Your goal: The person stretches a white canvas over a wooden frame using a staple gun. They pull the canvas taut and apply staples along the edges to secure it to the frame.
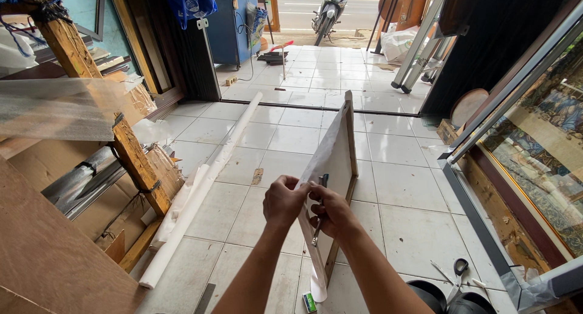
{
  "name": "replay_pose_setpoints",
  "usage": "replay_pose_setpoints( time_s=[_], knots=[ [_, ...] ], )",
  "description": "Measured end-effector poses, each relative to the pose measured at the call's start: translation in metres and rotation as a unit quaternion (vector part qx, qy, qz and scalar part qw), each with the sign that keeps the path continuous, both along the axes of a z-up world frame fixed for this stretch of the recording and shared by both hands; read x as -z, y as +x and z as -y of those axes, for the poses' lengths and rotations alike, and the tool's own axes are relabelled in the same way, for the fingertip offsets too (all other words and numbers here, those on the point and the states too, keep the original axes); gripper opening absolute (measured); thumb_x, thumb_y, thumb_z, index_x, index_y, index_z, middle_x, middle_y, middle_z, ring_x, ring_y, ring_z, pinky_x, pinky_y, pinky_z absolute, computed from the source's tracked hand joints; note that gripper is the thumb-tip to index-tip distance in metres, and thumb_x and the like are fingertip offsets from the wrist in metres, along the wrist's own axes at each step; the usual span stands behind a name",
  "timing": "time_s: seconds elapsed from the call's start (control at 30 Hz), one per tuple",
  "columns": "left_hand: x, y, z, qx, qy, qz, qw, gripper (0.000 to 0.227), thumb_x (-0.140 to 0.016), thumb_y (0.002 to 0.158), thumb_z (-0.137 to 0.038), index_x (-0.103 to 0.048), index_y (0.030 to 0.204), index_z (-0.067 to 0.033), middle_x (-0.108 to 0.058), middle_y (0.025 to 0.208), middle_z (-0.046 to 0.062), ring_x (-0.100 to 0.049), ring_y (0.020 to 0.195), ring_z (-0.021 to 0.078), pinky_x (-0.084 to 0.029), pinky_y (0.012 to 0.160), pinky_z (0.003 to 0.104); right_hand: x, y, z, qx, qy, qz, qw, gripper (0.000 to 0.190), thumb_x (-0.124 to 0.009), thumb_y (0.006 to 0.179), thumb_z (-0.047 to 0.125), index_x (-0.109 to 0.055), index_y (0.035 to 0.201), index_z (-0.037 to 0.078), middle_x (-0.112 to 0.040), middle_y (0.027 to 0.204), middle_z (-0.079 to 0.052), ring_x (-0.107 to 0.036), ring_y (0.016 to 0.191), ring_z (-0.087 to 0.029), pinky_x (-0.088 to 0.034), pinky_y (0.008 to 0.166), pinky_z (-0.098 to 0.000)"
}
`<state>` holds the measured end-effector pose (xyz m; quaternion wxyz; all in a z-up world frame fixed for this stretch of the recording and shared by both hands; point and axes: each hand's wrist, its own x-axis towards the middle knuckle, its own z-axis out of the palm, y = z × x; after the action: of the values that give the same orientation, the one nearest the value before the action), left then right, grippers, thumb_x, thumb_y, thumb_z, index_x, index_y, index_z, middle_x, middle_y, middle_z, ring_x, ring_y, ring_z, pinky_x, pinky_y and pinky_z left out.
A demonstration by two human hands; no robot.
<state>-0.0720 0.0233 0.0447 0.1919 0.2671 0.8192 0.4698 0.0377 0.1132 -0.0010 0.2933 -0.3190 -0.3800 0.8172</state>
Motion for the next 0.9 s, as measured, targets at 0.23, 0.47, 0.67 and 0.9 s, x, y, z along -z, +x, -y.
replay_pose_setpoints(
  time_s=[0.23, 0.47, 0.67, 0.9],
  knots=[
    [0.031, -0.072, 0.020, 0.002, -0.036, 0.008, 0.999, 0.044, -0.083, 0.075, -0.056, -0.088, 0.106, -0.0251, -0.087, 0.102, 0.003, -0.083, 0.107, 0.0312, -0.062, 0.092, 0.041, 0.033, -0.052, -0.003, -0.055, 0.021, 0.056, 0.997, 0.027, -0.089, 0.102, 0.025, -0.070, 0.116, 0.013, -0.060, 0.096, 0.006, -0.037, 0.060, -0.002, -0.032, 0.053, -0.0237],
    [0.098, -0.109, 0.068, -0.039, -0.028, 0.110, 0.993, 0.044, -0.089, 0.071, -0.043, -0.088, 0.100, -0.0104, -0.082, 0.085, 0.014, -0.079, 0.072, 0.0215, -0.063, 0.061, 0.030, 0.083, -0.099, 0.041, -0.126, 0.135, 0.169, 0.968, 0.025, -0.087, 0.095, 0.028, -0.067, 0.098, 0.013, -0.041, 0.080, 0.004, -0.030, 0.058, -0.006, -0.025, 0.052, -0.0241],
    [0.176, -0.133, 0.077, -0.091, 0.011, 0.188, 0.978, 0.046, -0.087, 0.072, -0.039, -0.089, 0.104, -0.0051, -0.082, 0.088, 0.017, -0.080, 0.075, 0.0236, -0.068, 0.060, 0.033, 0.137, -0.115, 0.036, -0.161, 0.353, 0.309, 0.869, 0.040, -0.071, 0.100, 0.052, -0.071, 0.103, 0.011, -0.061, 0.084, -0.019, -0.062, 0.079, -0.035, -0.050, 0.074, -0.0444],
    [0.192, -0.142, 0.090, -0.093, 0.060, 0.327, 0.939, 0.048, -0.084, 0.076, -0.026, -0.082, 0.112, 0.0050, -0.076, 0.096, 0.018, -0.078, 0.083, 0.0278, -0.069, 0.072, 0.048, 0.149, -0.117, 0.043, -0.182, 0.399, 0.302, 0.847, 0.049, -0.087, 0.091, 0.055, -0.066, 0.084, 0.011, -0.061, 0.066, -0.010, -0.065, 0.057, -0.022, -0.053, 0.060, -0.0329]
  ],
)
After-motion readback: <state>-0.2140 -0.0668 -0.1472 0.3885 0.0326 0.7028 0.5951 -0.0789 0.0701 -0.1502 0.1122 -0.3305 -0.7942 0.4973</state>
